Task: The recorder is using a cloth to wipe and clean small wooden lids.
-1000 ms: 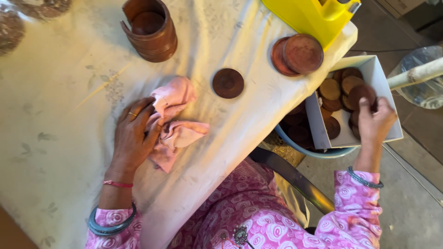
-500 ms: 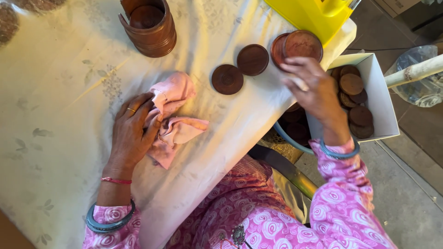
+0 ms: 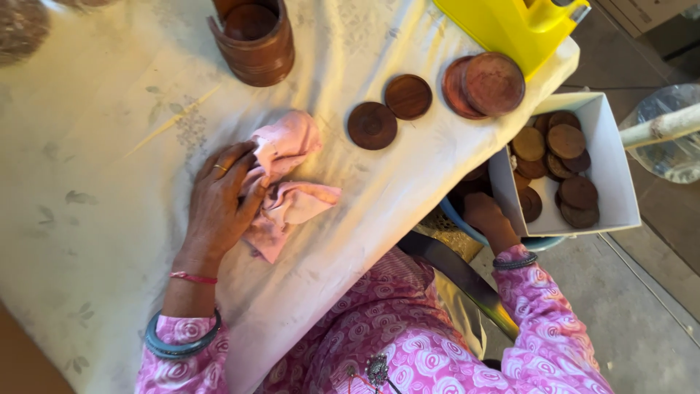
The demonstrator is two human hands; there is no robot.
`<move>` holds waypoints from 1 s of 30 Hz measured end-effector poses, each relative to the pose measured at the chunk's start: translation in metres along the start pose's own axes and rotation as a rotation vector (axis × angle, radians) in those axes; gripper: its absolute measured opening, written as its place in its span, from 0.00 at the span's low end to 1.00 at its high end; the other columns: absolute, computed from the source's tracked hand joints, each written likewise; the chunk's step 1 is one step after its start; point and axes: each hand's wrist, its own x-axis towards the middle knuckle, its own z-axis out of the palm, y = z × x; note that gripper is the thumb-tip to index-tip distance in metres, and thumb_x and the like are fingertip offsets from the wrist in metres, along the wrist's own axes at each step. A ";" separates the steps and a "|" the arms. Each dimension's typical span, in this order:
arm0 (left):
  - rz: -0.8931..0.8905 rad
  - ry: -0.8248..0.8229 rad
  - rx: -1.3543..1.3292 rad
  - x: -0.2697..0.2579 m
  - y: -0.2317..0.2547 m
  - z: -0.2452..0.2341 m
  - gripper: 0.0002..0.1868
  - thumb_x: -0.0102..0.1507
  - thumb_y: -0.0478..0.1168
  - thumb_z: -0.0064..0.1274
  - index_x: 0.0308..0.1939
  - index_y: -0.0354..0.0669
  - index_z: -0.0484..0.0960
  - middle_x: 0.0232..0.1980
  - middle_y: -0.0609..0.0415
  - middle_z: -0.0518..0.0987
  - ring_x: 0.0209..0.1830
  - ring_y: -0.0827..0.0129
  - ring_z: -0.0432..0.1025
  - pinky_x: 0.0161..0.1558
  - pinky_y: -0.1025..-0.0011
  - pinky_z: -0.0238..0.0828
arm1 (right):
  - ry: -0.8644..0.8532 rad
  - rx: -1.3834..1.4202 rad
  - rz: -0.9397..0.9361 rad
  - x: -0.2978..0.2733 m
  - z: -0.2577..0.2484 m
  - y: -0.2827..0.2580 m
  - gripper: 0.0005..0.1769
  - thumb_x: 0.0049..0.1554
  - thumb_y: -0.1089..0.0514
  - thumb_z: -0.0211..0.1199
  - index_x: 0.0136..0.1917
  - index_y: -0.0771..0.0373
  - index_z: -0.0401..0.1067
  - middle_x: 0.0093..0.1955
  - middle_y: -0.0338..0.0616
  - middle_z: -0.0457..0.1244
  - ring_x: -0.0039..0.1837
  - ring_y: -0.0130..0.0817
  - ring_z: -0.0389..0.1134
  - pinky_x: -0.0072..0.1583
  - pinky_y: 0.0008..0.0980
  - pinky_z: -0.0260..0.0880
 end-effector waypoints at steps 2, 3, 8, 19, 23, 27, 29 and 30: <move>0.004 0.009 0.003 0.000 -0.003 0.002 0.19 0.66 0.43 0.53 0.56 0.32 0.81 0.67 0.46 0.76 0.68 0.49 0.68 0.67 0.55 0.64 | -0.056 -0.056 0.025 0.010 0.035 0.039 0.15 0.48 0.58 0.64 0.49 0.63 0.81 0.50 0.60 0.71 0.55 0.57 0.74 0.57 0.50 0.75; 0.012 0.010 -0.003 -0.001 -0.005 0.003 0.20 0.66 0.43 0.54 0.56 0.32 0.81 0.67 0.46 0.76 0.68 0.49 0.68 0.67 0.55 0.64 | -0.084 -0.085 0.039 0.038 0.047 0.034 0.15 0.47 0.58 0.64 0.48 0.64 0.81 0.51 0.61 0.71 0.56 0.57 0.74 0.58 0.50 0.75; 0.016 0.040 -0.018 0.001 -0.001 0.001 0.20 0.66 0.44 0.54 0.57 0.33 0.81 0.66 0.46 0.76 0.67 0.49 0.68 0.67 0.55 0.64 | -0.044 -0.156 0.081 0.025 0.013 0.015 0.16 0.48 0.57 0.65 0.50 0.60 0.81 0.53 0.57 0.71 0.58 0.54 0.73 0.58 0.50 0.75; -0.016 0.033 -0.006 -0.001 -0.002 0.004 0.21 0.66 0.45 0.53 0.58 0.36 0.80 0.65 0.47 0.76 0.67 0.51 0.66 0.66 0.55 0.62 | 0.264 0.101 0.162 -0.130 -0.220 -0.067 0.28 0.53 0.43 0.68 0.64 0.56 0.77 0.49 0.57 0.72 0.52 0.55 0.73 0.55 0.50 0.71; -0.026 0.039 -0.018 -0.001 -0.001 0.005 0.20 0.66 0.46 0.53 0.58 0.37 0.80 0.65 0.48 0.76 0.67 0.52 0.66 0.66 0.56 0.62 | 0.541 0.464 -0.147 -0.137 -0.270 -0.134 0.20 0.59 0.53 0.69 0.63 0.61 0.76 0.52 0.50 0.71 0.51 0.39 0.73 0.53 0.38 0.72; -0.012 0.043 -0.006 -0.002 -0.003 0.007 0.19 0.65 0.46 0.53 0.56 0.39 0.81 0.65 0.48 0.76 0.68 0.53 0.66 0.67 0.57 0.62 | 0.479 0.771 -0.556 -0.078 -0.279 -0.192 0.23 0.60 0.62 0.67 0.68 0.62 0.71 0.52 0.41 0.68 0.50 0.27 0.69 0.51 0.29 0.71; -0.021 0.044 -0.001 -0.002 -0.002 0.007 0.19 0.66 0.46 0.53 0.56 0.39 0.81 0.64 0.48 0.76 0.68 0.53 0.66 0.67 0.57 0.62 | 0.403 0.860 -0.557 -0.054 -0.274 -0.215 0.23 0.60 0.62 0.65 0.68 0.62 0.71 0.51 0.41 0.68 0.47 0.25 0.68 0.48 0.28 0.70; -0.027 0.039 -0.003 -0.002 -0.002 0.008 0.19 0.66 0.47 0.53 0.56 0.40 0.82 0.64 0.48 0.77 0.68 0.53 0.66 0.67 0.57 0.62 | 0.325 0.947 -0.547 -0.041 -0.272 -0.226 0.23 0.61 0.63 0.64 0.69 0.61 0.71 0.50 0.40 0.68 0.44 0.24 0.66 0.46 0.27 0.69</move>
